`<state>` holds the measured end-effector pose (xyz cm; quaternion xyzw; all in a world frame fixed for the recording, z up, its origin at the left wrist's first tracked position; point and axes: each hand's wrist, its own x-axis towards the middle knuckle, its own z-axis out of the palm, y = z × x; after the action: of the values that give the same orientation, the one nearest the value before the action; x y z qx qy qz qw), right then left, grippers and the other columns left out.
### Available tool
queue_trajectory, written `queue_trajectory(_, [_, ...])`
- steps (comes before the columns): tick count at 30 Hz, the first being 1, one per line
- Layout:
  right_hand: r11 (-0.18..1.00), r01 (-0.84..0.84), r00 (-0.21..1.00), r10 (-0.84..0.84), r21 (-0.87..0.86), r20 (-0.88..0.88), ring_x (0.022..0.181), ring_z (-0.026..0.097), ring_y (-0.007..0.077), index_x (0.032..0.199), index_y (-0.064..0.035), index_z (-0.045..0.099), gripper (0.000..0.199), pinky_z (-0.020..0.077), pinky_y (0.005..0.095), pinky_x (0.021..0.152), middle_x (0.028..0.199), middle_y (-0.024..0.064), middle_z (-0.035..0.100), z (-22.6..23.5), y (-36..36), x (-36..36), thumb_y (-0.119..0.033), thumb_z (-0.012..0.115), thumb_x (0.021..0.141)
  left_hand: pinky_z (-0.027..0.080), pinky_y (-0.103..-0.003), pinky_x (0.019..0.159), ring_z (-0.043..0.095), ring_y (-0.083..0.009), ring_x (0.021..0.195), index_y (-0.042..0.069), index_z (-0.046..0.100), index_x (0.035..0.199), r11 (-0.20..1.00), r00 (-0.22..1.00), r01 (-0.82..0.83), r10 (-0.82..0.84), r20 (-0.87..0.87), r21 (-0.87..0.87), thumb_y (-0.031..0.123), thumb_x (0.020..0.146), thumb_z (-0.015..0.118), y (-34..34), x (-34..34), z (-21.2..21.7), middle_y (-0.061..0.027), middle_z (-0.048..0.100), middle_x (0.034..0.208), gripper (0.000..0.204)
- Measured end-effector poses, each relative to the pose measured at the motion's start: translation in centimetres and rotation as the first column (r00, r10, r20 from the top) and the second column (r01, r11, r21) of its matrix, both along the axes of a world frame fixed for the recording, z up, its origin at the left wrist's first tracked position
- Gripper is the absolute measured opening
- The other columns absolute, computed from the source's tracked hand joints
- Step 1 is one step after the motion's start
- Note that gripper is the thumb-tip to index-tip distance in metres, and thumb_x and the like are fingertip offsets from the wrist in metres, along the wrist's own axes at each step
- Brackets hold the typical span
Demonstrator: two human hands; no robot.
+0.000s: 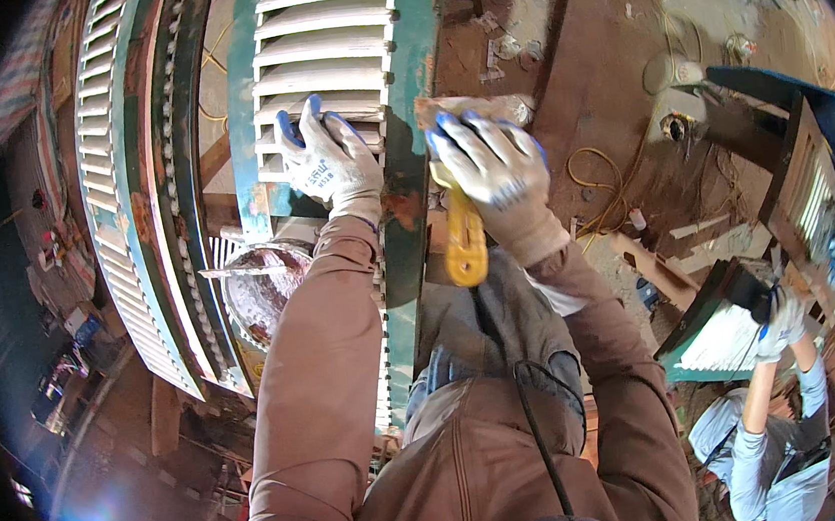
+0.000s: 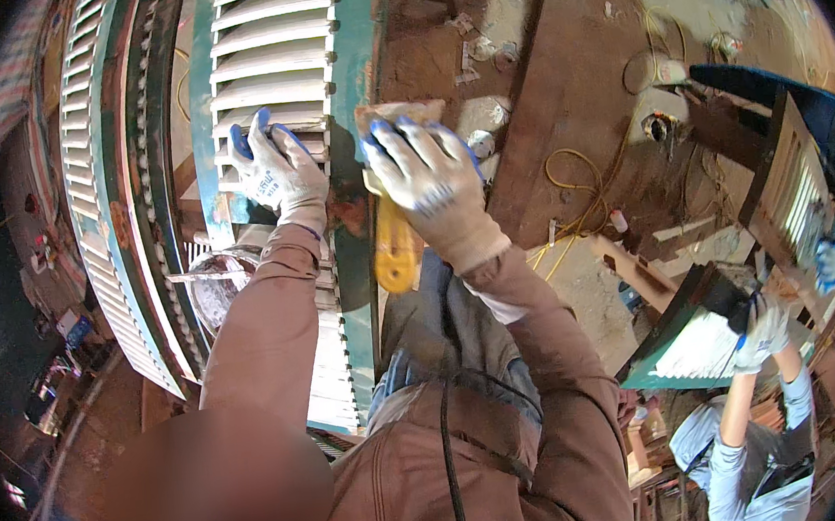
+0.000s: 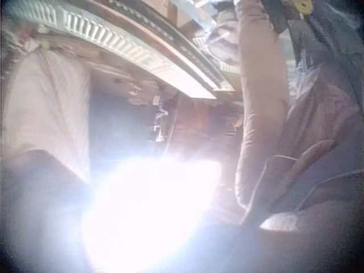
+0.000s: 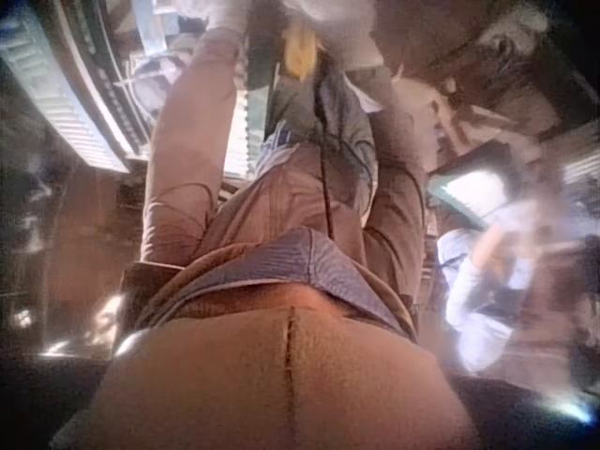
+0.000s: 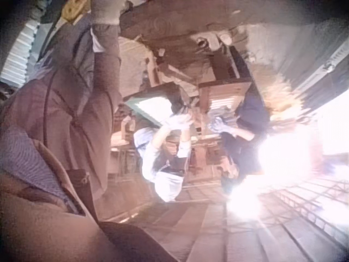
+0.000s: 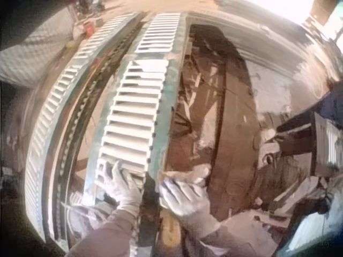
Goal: The person applies a reddish-brown finish to wooden louvered shutters using a yellow-handled brush. They repeatedly dip the brush into a small metal bowl and paint the slats and frame of multiple shutters arranged on a workbench.
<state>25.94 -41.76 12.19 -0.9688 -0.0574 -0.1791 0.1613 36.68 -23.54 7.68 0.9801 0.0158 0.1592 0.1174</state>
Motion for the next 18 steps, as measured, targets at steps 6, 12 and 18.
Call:
queue_trajectory(6, [0.882,0.06,0.977,0.044,0.467,-0.21,0.109,0.065,0.024,0.126,-0.0084,0.065,0.041,0.0512,0.0412,0.093,0.123,0.0091,0.068,-1.0,3.4,-5.8,-0.022,0.061,0.088,0.041,-0.052,0.103,0.051,-0.0349,0.127,0.017,0.068,0.124,0.992,1.0,0.006,-0.004,0.017,-0.125,0.022,0.097,0.062,-0.3,0.1,0.0,-0.0203,0.047,0.142,0.028])
queue_trajectory(12, [0.154,0.354,0.907,-0.299,0.923,-0.298,0.101,0.071,0.0246,0.131,-0.0046,0.063,0.035,0.0541,0.0328,0.088,0.118,0.0136,0.071,-2.4,4.0,-4.9,-0.013,0.059,0.098,0.035,-0.054,0.102,0.048,-0.0373,0.122,0.016,0.063,0.128,0.987,0.999,-0.029,0.023,0.039,0.156,0.031,0.102,0.054,0.0,0.0,-0.9,-0.0194,0.052,0.132,0.031])
queue_trajectory(18, [0.304,0.498,0.85,-0.356,0.812,-0.388,0.1,0.073,0.0198,0.126,-0.0056,0.067,0.031,0.0557,0.0327,0.086,0.115,0.0117,0.074,-4.3,5.0,-1.0,-0.017,0.061,0.097,0.033,-0.053,0.103,0.047,-0.0353,0.121,0.014,0.06,0.13,0.996,0.999,0.032,-0.035,0.04,0.082,0.029,0.103,0.052,1.2,0.3,-1.9,-0.0157,0.056,0.132,0.032])
